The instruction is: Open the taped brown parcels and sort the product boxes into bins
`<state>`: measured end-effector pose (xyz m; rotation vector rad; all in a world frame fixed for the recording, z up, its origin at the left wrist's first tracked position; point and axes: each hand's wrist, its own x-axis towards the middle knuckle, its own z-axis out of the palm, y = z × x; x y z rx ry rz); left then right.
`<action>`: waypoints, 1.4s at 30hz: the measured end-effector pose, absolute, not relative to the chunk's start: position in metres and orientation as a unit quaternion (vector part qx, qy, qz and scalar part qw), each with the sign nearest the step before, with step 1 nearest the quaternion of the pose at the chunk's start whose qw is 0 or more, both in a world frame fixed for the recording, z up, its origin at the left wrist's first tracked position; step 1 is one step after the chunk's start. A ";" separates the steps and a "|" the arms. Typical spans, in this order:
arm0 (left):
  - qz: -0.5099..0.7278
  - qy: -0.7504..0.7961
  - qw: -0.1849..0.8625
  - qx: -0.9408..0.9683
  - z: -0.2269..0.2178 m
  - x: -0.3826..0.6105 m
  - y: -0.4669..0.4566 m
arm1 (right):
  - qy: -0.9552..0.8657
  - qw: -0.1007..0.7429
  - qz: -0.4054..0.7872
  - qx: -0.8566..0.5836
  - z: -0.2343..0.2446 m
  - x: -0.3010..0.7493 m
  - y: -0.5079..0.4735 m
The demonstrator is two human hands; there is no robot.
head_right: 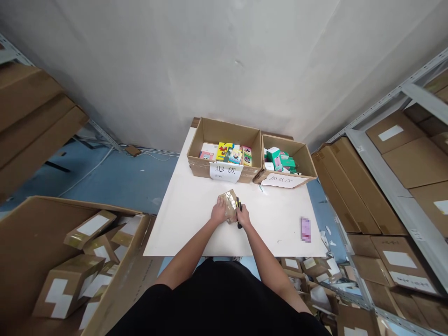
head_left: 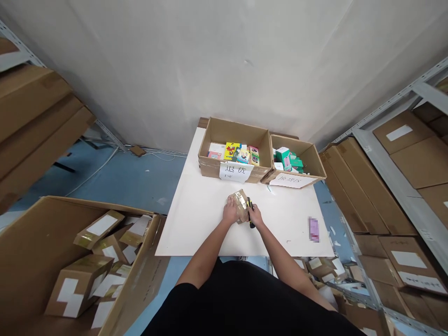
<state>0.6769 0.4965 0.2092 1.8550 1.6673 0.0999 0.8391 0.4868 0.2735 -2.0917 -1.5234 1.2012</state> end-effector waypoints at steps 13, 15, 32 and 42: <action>0.009 0.616 0.363 0.699 0.212 0.672 0.491 | -0.662 -0.021 0.305 -0.684 0.277 0.811 0.523; 0.010 0.620 0.366 0.694 0.214 0.668 0.488 | -0.664 -0.031 0.305 -0.682 0.278 0.813 0.522; -0.023 0.639 0.306 0.705 0.231 0.668 0.483 | -0.644 -0.242 0.333 -0.644 0.326 0.871 0.449; -0.078 0.695 0.239 0.673 0.252 0.749 0.470 | -0.452 0.058 0.411 -0.789 0.309 0.943 0.405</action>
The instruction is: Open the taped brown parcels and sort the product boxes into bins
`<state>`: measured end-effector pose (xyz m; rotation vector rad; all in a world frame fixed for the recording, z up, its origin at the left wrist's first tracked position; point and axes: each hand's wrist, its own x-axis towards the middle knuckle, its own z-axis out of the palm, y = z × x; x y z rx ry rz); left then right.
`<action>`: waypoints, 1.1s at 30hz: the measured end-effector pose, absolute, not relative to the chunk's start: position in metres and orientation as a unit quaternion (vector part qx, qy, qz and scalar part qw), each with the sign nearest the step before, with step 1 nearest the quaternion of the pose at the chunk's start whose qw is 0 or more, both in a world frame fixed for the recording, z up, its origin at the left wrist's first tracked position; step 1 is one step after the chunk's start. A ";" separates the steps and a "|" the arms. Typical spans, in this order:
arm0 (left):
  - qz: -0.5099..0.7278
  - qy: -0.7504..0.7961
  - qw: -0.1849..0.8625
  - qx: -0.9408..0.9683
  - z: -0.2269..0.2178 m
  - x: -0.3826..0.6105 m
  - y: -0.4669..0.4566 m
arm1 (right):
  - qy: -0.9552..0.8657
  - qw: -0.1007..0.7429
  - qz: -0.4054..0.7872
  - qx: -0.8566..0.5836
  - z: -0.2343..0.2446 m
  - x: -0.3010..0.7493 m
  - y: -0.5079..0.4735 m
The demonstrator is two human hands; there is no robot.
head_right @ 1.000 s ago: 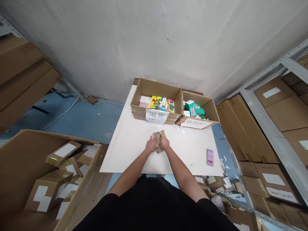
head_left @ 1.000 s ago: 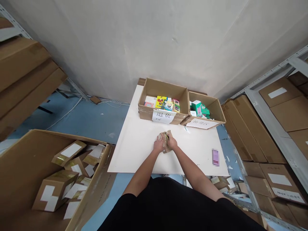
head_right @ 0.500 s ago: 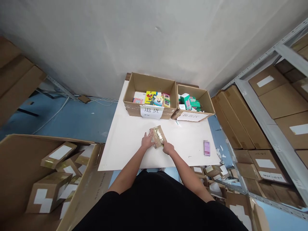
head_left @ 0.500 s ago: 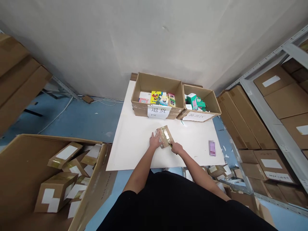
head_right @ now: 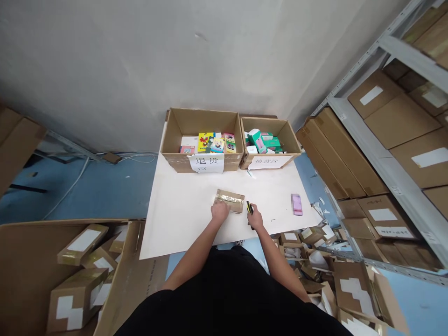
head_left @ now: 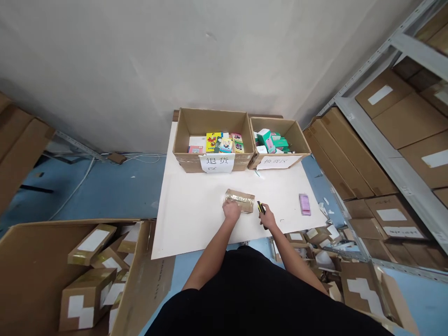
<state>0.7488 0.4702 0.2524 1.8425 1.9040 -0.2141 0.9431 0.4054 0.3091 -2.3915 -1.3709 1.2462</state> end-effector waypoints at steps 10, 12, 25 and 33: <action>-0.095 0.543 0.256 0.794 0.231 0.734 0.473 | -0.486 0.058 0.396 -0.777 0.294 0.967 0.406; -0.103 0.549 0.258 0.788 0.226 0.735 0.470 | -0.518 0.039 0.373 -0.769 0.293 0.963 0.410; -0.121 0.565 0.247 0.778 0.241 0.735 0.468 | -0.580 -0.134 0.314 -0.740 0.305 0.941 0.422; -0.097 0.564 0.240 0.784 0.244 0.737 0.466 | -0.552 -0.042 0.333 -0.763 0.307 0.963 0.401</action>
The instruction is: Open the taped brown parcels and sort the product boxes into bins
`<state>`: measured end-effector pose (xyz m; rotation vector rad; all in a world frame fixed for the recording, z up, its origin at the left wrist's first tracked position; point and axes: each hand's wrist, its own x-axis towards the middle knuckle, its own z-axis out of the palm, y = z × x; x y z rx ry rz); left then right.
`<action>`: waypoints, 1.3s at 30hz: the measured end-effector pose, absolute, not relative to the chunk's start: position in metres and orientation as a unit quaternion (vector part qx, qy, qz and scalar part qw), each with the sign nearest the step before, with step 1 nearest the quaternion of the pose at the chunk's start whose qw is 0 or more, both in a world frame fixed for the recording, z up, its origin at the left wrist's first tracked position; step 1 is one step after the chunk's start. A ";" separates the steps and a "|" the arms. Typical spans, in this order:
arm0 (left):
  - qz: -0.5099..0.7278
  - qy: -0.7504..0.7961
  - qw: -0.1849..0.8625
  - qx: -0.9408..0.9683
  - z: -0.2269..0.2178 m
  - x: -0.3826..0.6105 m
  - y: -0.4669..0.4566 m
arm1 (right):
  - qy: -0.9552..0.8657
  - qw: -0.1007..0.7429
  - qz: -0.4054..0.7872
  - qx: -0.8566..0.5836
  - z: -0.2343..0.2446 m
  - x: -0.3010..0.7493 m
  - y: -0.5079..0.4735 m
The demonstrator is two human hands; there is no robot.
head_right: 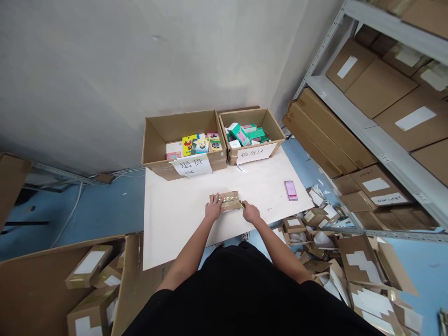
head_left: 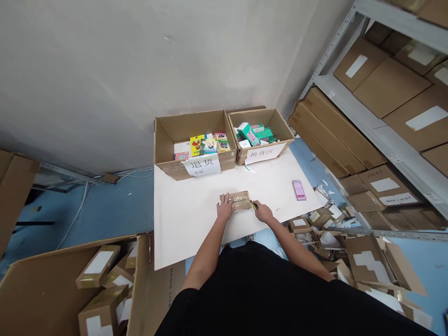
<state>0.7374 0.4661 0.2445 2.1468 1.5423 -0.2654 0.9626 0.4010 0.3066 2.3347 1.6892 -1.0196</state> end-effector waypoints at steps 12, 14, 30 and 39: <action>-0.114 0.621 0.211 0.746 0.258 0.764 0.433 | 0.436 -0.101 -0.366 0.816 0.256 0.917 0.396; -0.127 0.614 0.210 0.750 0.256 0.756 0.425 | 0.452 -0.106 -0.355 0.812 0.248 0.910 0.403; -0.168 0.508 0.196 0.821 0.254 0.703 0.476 | 0.459 -0.094 -0.409 0.783 0.235 0.901 0.412; -0.149 0.601 0.145 0.772 0.239 0.752 0.437 | 0.392 -0.119 -0.398 0.821 0.250 0.944 0.473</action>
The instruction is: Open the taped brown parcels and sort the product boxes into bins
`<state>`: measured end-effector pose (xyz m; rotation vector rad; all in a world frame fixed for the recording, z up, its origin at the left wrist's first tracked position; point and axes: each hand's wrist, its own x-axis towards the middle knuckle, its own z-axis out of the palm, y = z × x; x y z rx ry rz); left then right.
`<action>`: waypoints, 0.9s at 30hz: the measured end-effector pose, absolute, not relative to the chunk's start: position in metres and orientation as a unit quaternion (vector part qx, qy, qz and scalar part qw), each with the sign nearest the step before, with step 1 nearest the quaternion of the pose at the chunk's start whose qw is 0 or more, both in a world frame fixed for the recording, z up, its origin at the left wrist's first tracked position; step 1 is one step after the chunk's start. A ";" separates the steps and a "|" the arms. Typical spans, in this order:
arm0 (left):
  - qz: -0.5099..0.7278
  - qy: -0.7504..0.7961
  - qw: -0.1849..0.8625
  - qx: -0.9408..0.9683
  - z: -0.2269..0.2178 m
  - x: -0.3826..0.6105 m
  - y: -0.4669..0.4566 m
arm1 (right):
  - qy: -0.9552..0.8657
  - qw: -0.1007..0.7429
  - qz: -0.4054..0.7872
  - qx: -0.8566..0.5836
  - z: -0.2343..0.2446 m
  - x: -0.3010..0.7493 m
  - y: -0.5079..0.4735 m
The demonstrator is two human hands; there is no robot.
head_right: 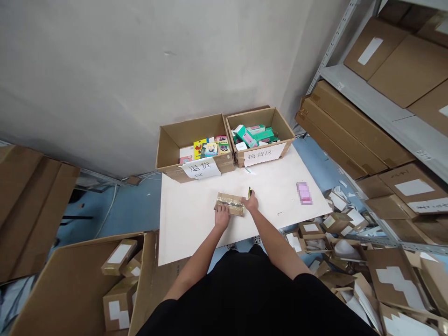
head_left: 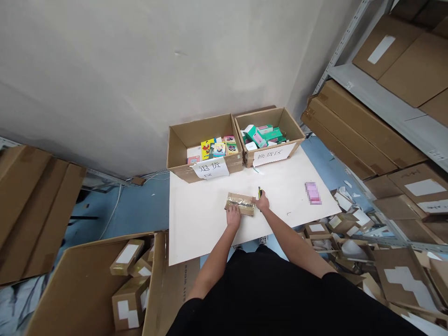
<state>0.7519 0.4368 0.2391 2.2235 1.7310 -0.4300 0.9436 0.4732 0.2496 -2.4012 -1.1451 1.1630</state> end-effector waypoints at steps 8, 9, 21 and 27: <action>-0.092 0.516 0.232 0.820 0.253 0.730 0.464 | -0.392 0.152 0.452 -0.787 0.265 0.962 0.423; -0.070 0.514 0.249 0.818 0.251 0.727 0.463 | -0.402 0.149 0.458 -0.779 0.267 0.964 0.414; -0.076 0.568 0.184 0.799 0.216 0.762 0.435 | -0.562 0.032 0.340 -0.753 0.290 0.967 0.407; -0.057 0.571 0.177 0.800 0.193 0.765 0.427 | -0.584 -0.078 0.329 -0.738 0.298 0.959 0.422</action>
